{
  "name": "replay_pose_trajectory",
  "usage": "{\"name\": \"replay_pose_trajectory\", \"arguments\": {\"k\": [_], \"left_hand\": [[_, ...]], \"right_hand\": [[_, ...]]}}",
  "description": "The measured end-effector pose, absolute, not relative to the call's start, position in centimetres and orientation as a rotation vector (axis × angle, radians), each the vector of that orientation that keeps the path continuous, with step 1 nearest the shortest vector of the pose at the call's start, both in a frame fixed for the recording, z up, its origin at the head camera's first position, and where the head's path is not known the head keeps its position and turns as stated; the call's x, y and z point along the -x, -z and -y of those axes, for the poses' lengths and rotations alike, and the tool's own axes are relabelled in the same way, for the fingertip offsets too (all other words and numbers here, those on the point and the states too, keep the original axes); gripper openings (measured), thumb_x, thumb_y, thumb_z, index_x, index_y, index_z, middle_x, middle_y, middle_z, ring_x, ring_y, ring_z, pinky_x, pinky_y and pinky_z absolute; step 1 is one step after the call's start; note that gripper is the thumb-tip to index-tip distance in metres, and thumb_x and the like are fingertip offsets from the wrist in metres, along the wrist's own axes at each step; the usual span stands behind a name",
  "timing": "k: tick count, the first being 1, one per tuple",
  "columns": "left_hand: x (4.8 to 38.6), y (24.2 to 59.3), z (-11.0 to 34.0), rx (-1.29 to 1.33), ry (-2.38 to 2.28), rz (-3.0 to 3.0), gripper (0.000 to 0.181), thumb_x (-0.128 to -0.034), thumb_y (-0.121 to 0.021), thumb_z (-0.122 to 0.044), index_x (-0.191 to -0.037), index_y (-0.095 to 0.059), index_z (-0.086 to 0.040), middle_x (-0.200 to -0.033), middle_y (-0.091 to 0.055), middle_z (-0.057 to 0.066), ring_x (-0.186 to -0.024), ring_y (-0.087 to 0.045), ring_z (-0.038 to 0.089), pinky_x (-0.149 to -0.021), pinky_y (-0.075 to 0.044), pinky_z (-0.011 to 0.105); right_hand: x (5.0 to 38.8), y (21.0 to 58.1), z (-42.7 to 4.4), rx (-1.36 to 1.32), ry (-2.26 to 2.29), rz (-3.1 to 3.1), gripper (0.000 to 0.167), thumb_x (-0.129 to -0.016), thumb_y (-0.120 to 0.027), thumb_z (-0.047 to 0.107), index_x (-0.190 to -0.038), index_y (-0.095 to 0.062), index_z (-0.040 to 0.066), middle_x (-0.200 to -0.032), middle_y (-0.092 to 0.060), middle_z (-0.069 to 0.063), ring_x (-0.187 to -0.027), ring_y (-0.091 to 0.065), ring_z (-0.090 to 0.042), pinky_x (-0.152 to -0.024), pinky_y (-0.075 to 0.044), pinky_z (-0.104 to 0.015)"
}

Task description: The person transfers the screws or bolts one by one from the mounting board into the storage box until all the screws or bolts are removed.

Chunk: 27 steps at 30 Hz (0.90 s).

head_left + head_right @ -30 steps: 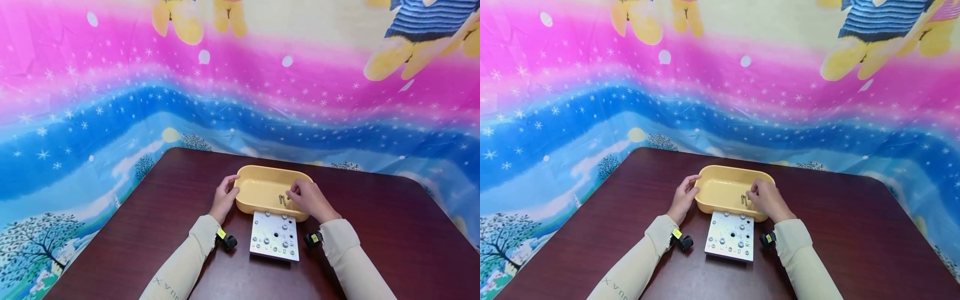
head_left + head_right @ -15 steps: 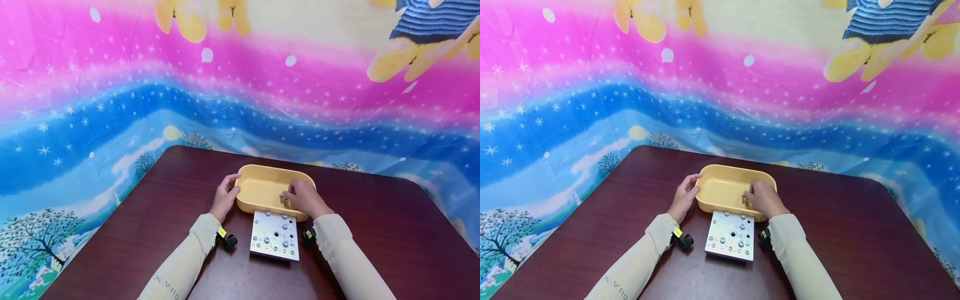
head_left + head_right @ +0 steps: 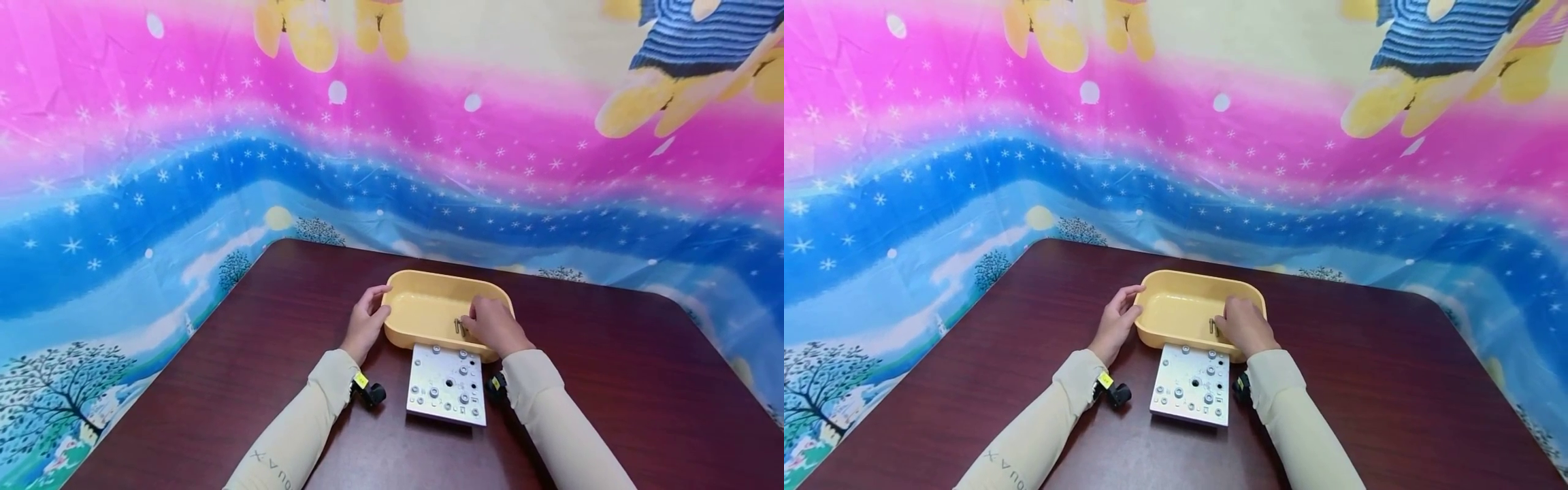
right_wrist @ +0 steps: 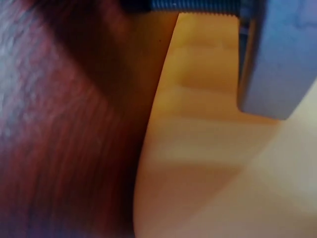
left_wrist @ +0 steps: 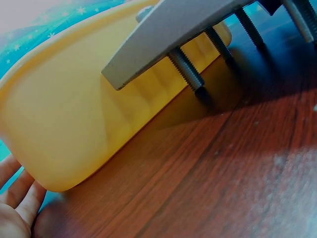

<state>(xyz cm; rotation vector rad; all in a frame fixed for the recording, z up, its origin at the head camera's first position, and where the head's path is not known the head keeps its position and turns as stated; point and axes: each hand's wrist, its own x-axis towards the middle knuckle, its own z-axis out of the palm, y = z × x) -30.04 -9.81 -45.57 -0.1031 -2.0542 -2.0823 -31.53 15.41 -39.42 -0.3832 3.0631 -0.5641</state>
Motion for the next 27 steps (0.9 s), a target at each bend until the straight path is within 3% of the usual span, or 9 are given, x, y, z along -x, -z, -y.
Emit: {"name": "replay_pose_trajectory", "arguments": {"k": [19, 27], "left_hand": [[29.77, 44.93, 9.79, 0.147, 2.076, 2.075, 0.041, -0.0913, -0.055, -0.003, -0.133, -0.054, -0.006, -0.139, -0.051, 0.013, -0.132, -0.044, 0.03, -0.107, -0.036, 0.044], [29.88, 45.53, 9.85, 0.108, 2.056, 2.066, 0.038, -0.0907, -0.056, -0.006, -0.128, -0.059, -0.014, -0.134, -0.054, 0.007, -0.129, -0.047, 0.025, -0.106, -0.037, 0.041]], "right_hand": [[31.49, 39.77, -15.27, 0.315, 0.534, -3.067, 0.017, -0.092, -0.064, 0.022, -0.078, -0.062, 0.011, -0.064, -0.054, -0.005, -0.056, -0.051, -0.02, -0.053, -0.041, -0.03], [31.46, 39.65, -15.18, 0.329, 0.604, -3.048, 0.013, -0.092, -0.064, 0.022, -0.084, -0.064, 0.011, -0.068, -0.057, -0.003, -0.059, -0.053, -0.019, -0.055, -0.043, -0.03]]}}
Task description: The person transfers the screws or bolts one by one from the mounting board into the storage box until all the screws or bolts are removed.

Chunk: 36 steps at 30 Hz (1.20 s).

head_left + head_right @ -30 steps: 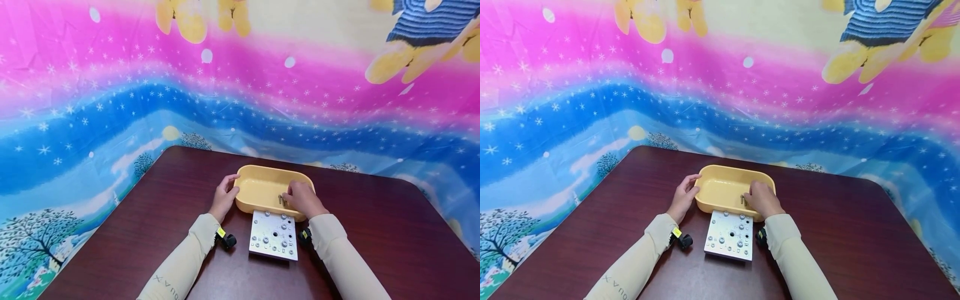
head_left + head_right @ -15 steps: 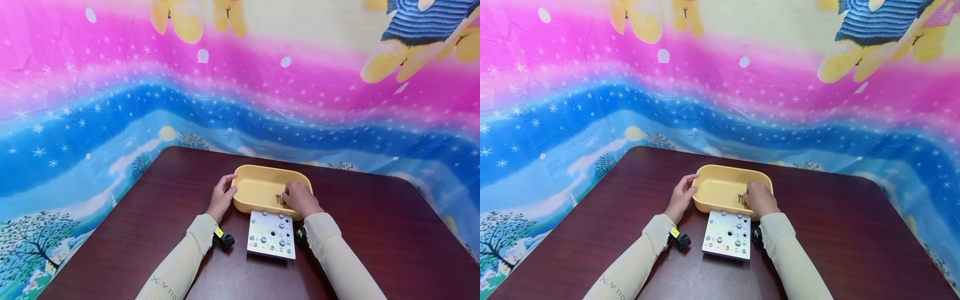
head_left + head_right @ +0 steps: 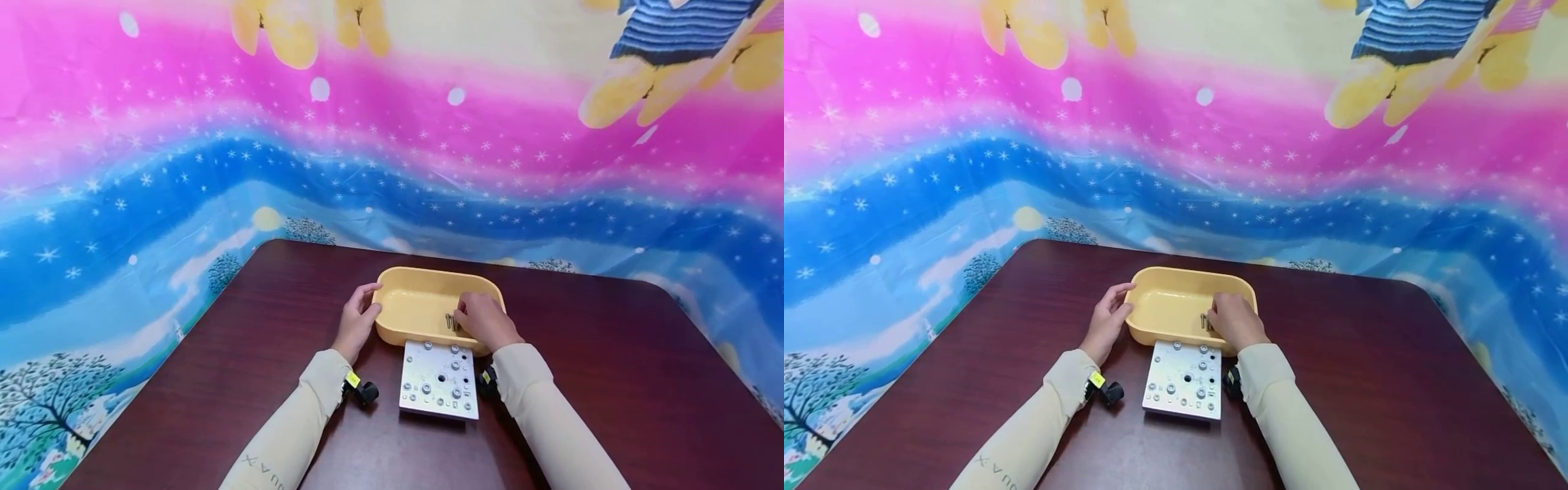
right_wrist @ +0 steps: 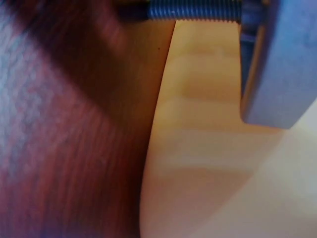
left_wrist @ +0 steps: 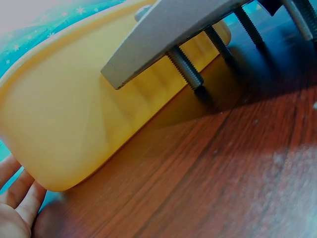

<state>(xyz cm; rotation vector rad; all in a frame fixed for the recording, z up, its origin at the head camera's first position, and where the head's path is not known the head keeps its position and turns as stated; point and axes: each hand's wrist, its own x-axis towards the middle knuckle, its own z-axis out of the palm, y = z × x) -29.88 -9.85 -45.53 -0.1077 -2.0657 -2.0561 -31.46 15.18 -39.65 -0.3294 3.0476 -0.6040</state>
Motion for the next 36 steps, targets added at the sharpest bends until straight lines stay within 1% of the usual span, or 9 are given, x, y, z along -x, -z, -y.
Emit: {"name": "replay_pose_trajectory", "arguments": {"k": [6, 9, 11, 15, 18, 23, 28, 30, 36], "left_hand": [[29.8, 45.5, 9.8, 0.09, 2.049, 2.076, 0.037, -0.0908, -0.056, -0.007, -0.127, -0.059, -0.016, -0.132, -0.055, 0.003, -0.128, -0.046, 0.02, -0.106, -0.038, 0.039], [29.7, 45.5, 9.8, 0.086, 2.055, 2.082, 0.037, -0.0914, -0.055, -0.008, -0.127, -0.059, -0.017, -0.131, -0.055, 0.003, -0.127, -0.047, 0.019, -0.103, -0.041, 0.038], [29.6, 45.6, 9.9, 0.093, 2.06, 2.079, 0.037, -0.0913, -0.055, -0.007, -0.128, -0.059, -0.016, -0.131, -0.055, 0.005, -0.125, -0.049, 0.02, -0.101, -0.044, 0.038], [29.6, 45.7, 10.0, 0.106, 2.061, 2.076, 0.038, -0.0914, -0.054, -0.007, -0.128, -0.058, -0.014, -0.132, -0.055, 0.008, -0.123, -0.051, 0.022, -0.098, -0.046, 0.038], [29.6, 45.7, 9.9, 0.107, 2.051, 2.079, 0.037, -0.0914, -0.054, -0.007, -0.128, -0.058, -0.015, -0.131, -0.055, 0.009, -0.121, -0.052, 0.021, -0.097, -0.047, 0.037], [29.7, 45.7, 9.8, 0.113, 2.035, 2.077, 0.037, -0.0902, -0.055, -0.008, -0.126, -0.059, -0.017, -0.129, -0.056, 0.008, -0.12, -0.053, 0.021, -0.095, -0.047, 0.036], [29.8, 45.8, 9.7, 0.111, 2.031, 2.067, 0.038, -0.0902, -0.055, -0.006, -0.127, -0.059, -0.015, -0.129, -0.056, 0.009, -0.119, -0.054, 0.022, -0.093, -0.048, 0.034], [29.8, 45.8, 9.7, 0.115, 2.03, 2.054, 0.038, -0.09, -0.055, -0.005, -0.126, -0.059, -0.013, -0.129, -0.057, 0.01, -0.119, -0.054, 0.023, -0.093, -0.048, 0.034], [29.8, 45.5, 9.6, 0.102, 2.034, 2.049, 0.038, -0.0896, -0.055, -0.005, -0.126, -0.059, -0.013, -0.129, -0.056, 0.01, -0.121, -0.053, 0.023, -0.095, -0.047, 0.037]], "right_hand": [[31.4, 39.7, -15.2, 0.368, 0.674, -3.067, 0.014, -0.092, -0.063, 0.022, -0.083, -0.063, 0.01, -0.065, -0.056, -0.003, -0.056, -0.051, -0.019, -0.053, -0.042, -0.03], [31.4, 39.9, -15.4, 0.421, 0.719, -3.087, 0.014, -0.093, -0.061, 0.022, -0.084, -0.062, 0.011, -0.063, -0.055, -0.002, -0.053, -0.05, -0.017, -0.051, -0.042, -0.029], [31.3, 39.9, -15.5, 0.474, 0.771, -3.105, 0.014, -0.093, -0.06, 0.021, -0.085, -0.063, 0.011, -0.062, -0.056, -0.001, -0.052, -0.049, -0.015, -0.052, -0.042, -0.029], [31.0, 39.8, -15.7, 0.574, 0.989, -3.099, 0.014, -0.094, -0.059, 0.022, -0.085, -0.064, 0.013, -0.067, -0.058, 0.001, -0.057, -0.051, -0.014, -0.056, -0.044, -0.031], [30.9, 39.8, -16.0, 0.656, 1.147, -3.095, 0.014, -0.094, -0.06, 0.023, -0.085, -0.066, 0.014, -0.07, -0.059, 0.002, -0.061, -0.052, -0.014, -0.06, -0.045, -0.031], [30.6, 39.5, -16.6, 0.784, 1.226, -3.158, 0.013, -0.095, -0.06, 0.025, -0.086, -0.066, 0.018, -0.073, -0.06, 0.005, -0.064, -0.052, -0.013, -0.063, -0.045, -0.031], [29.4, 38.2, -16.8, 0.828, 1.235, -3.15, 0.012, -0.094, -0.062, 0.028, -0.09, -0.067, 0.018, -0.082, -0.064, 0.006, -0.072, -0.055, -0.012, -0.069, -0.05, -0.036], [28.7, 37.4, -16.7, 0.862, 1.229, -3.123, 0.011, -0.093, -0.063, 0.027, -0.091, -0.068, 0.018, -0.084, -0.065, 0.006, -0.074, -0.056, -0.011, -0.07, -0.051, -0.037], [26.0, 34.8, -16.5, 0.988, 1.115, -2.922, 0.006, -0.092, -0.065, 0.022, -0.092, -0.067, 0.016, -0.08, -0.065, 0.005, -0.071, -0.059, -0.009, -0.065, -0.051, -0.028]]}}
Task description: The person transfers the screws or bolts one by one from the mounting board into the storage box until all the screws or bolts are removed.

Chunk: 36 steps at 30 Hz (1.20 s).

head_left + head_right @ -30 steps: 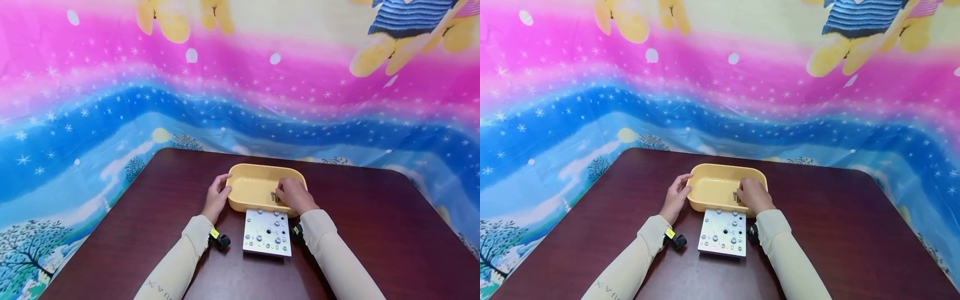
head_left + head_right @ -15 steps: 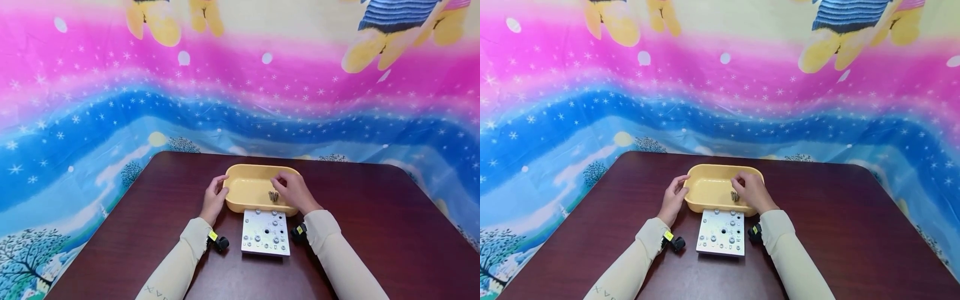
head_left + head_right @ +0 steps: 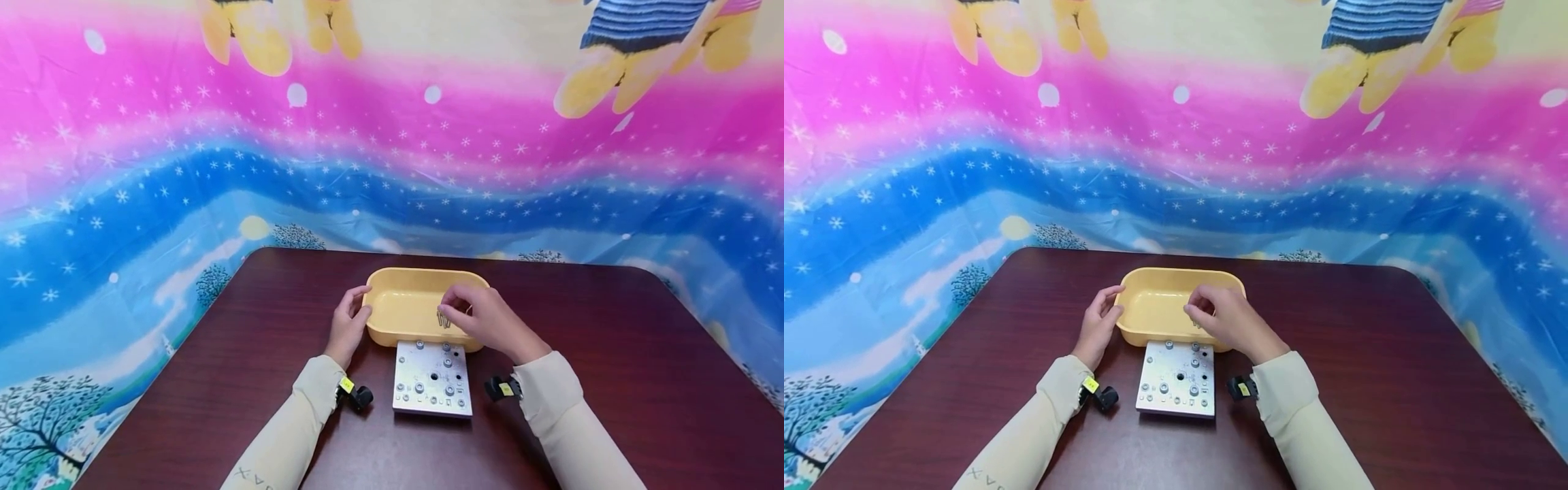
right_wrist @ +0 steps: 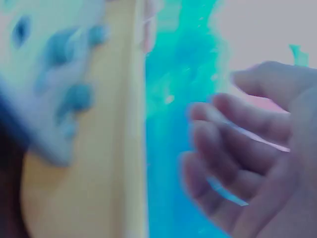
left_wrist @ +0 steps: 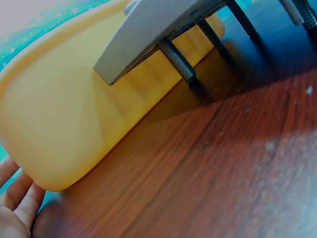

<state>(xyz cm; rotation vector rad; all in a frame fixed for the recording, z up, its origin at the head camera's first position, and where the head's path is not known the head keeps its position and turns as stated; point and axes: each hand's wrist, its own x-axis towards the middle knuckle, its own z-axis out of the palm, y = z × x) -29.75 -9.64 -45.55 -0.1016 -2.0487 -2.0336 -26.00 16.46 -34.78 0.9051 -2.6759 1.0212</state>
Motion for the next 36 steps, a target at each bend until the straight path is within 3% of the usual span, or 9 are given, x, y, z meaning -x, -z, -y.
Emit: {"name": "replay_pose_trajectory", "arguments": {"k": [9, 16, 23, 31, 36], "left_hand": [[29.9, 45.4, 9.6, 0.11, 2.033, 2.071, 0.037, -0.0914, -0.055, -0.005, -0.127, -0.059, -0.015, -0.132, -0.054, 0.011, -0.124, -0.052, 0.023, -0.097, -0.046, 0.039], [29.6, 45.3, 9.5, 0.09, 2.034, 2.085, 0.037, -0.0921, -0.054, -0.004, -0.129, -0.058, -0.011, -0.133, -0.054, 0.011, -0.125, -0.051, 0.023, -0.098, -0.045, 0.041], [29.3, 44.7, 9.9, 0.13, 2.059, 2.095, 0.04, -0.092, -0.054, -0.003, -0.132, -0.054, -0.006, -0.137, -0.05, 0.016, -0.13, -0.046, 0.028, -0.101, -0.042, 0.043], [29.6, 45.3, 9.9, 0.099, 2.038, 2.09, 0.037, -0.0917, -0.054, -0.007, -0.128, -0.058, -0.014, -0.132, -0.054, 0.006, -0.126, -0.049, 0.021, -0.1, -0.044, 0.04], [29.7, 45.4, 9.8, 0.089, 2.041, 2.092, 0.037, -0.0921, -0.054, -0.008, -0.129, -0.058, -0.014, -0.132, -0.054, 0.005, -0.126, -0.049, 0.02, -0.1, -0.044, 0.04]], "right_hand": [[21.8, 31.9, -16.4, -1.105, -0.852, 3.047, 0.009, -0.09, -0.067, 0.019, -0.096, -0.063, 0.014, -0.079, -0.062, 0.006, -0.07, -0.057, -0.009, -0.063, -0.049, -0.026], [20.1, 32.5, -15.6, -1.069, -0.62, 3.126, 0.009, -0.084, -0.068, 0.014, -0.079, -0.059, 0.016, -0.064, -0.051, 0.007, -0.057, -0.046, -0.007, -0.054, -0.041, -0.024], [19.0, 33.4, -15.3, -0.957, -0.466, 3.258, 0.018, -0.074, -0.073, 0.017, -0.066, -0.057, 0.021, -0.061, -0.052, 0.009, -0.055, -0.048, -0.008, -0.05, -0.041, -0.026], [18.2, 33.4, -14.8, -0.787, -0.326, 3.372, 0.02, -0.069, -0.072, 0.015, -0.058, -0.057, 0.02, -0.055, -0.051, 0.007, -0.043, -0.051, -0.014, -0.04, -0.041, -0.031], [18.1, 33.4, -14.7, -0.782, -0.294, 3.385, 0.02, -0.07, -0.071, 0.013, -0.057, -0.057, 0.02, -0.055, -0.051, 0.007, -0.043, -0.051, -0.014, -0.04, -0.041, -0.03]]}}
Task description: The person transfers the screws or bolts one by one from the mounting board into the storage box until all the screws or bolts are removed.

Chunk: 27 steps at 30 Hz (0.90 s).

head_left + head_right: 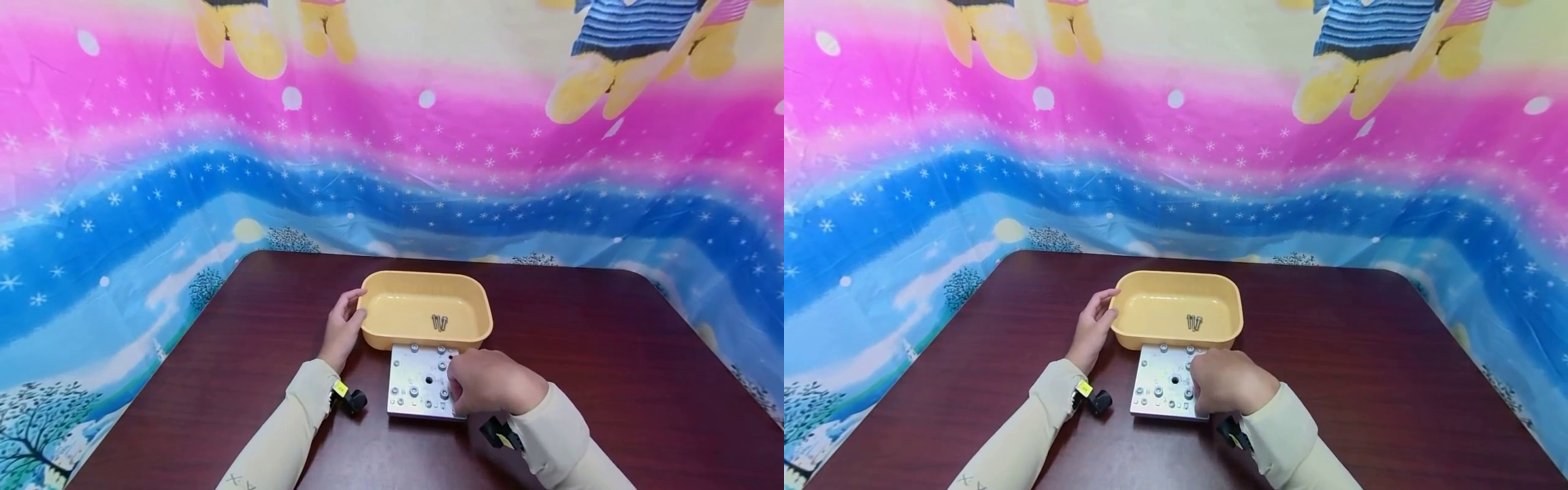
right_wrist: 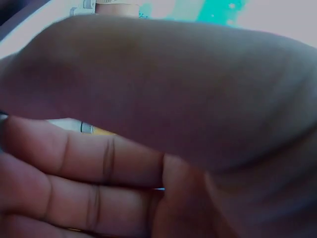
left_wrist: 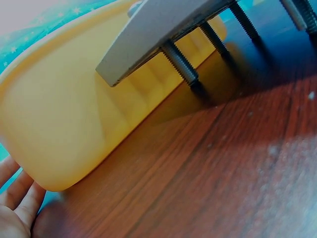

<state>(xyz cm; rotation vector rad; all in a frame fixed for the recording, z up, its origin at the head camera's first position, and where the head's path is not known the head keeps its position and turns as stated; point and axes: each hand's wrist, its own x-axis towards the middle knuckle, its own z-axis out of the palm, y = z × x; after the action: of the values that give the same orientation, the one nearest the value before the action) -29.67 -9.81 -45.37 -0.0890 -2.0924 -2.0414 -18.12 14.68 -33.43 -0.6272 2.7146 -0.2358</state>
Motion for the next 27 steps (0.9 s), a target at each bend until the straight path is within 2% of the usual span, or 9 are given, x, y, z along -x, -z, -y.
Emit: {"name": "replay_pose_trajectory", "arguments": {"k": [10, 16, 22, 27], "left_hand": [[29.71, 45.41, 9.86, 0.105, 2.04, 2.082, 0.038, -0.0915, -0.055, -0.007, -0.129, -0.057, -0.011, -0.133, -0.054, 0.007, -0.127, -0.049, 0.023, -0.101, -0.043, 0.04], [29.76, 45.43, 9.9, 0.116, 2.042, 2.084, 0.038, -0.091, -0.055, -0.006, -0.129, -0.058, -0.011, -0.134, -0.053, 0.01, -0.128, -0.048, 0.024, -0.102, -0.042, 0.043], [29.7, 45.5, 9.77, 0.085, 2.029, 2.097, 0.036, -0.0912, -0.055, -0.009, -0.126, -0.059, -0.018, -0.132, -0.054, 0.006, -0.126, -0.049, 0.021, -0.101, -0.043, 0.04], [29.62, 45.41, 9.66, 0.092, 2.02, 2.094, 0.036, -0.0911, -0.055, -0.008, -0.126, -0.059, -0.017, -0.132, -0.054, 0.006, -0.126, -0.049, 0.021, -0.101, -0.043, 0.04]], "right_hand": [[18.34, 33.73, -14.35, 0.66, 0.193, -2.725, 0.021, -0.069, -0.073, 0.014, -0.058, -0.056, 0.021, -0.057, -0.052, 0.008, -0.052, -0.048, -0.01, -0.047, -0.038, -0.029], [18.23, 33.74, -14.28, 0.651, 0.206, -2.719, 0.021, -0.069, -0.073, 0.014, -0.058, -0.057, 0.02, -0.057, -0.052, 0.006, -0.048, -0.049, -0.012, -0.043, -0.04, -0.029], [18.25, 33.83, -14.19, 0.67, 0.189, -2.723, 0.02, -0.068, -0.071, 0.014, -0.058, -0.056, 0.02, -0.057, -0.051, 0.007, -0.051, -0.047, -0.011, -0.046, -0.038, -0.028], [18.3, 33.9, -14.15, 0.677, 0.177, -2.731, 0.019, -0.068, -0.071, 0.014, -0.058, -0.056, 0.02, -0.057, -0.051, 0.006, -0.05, -0.047, -0.011, -0.046, -0.038, -0.028]]}}
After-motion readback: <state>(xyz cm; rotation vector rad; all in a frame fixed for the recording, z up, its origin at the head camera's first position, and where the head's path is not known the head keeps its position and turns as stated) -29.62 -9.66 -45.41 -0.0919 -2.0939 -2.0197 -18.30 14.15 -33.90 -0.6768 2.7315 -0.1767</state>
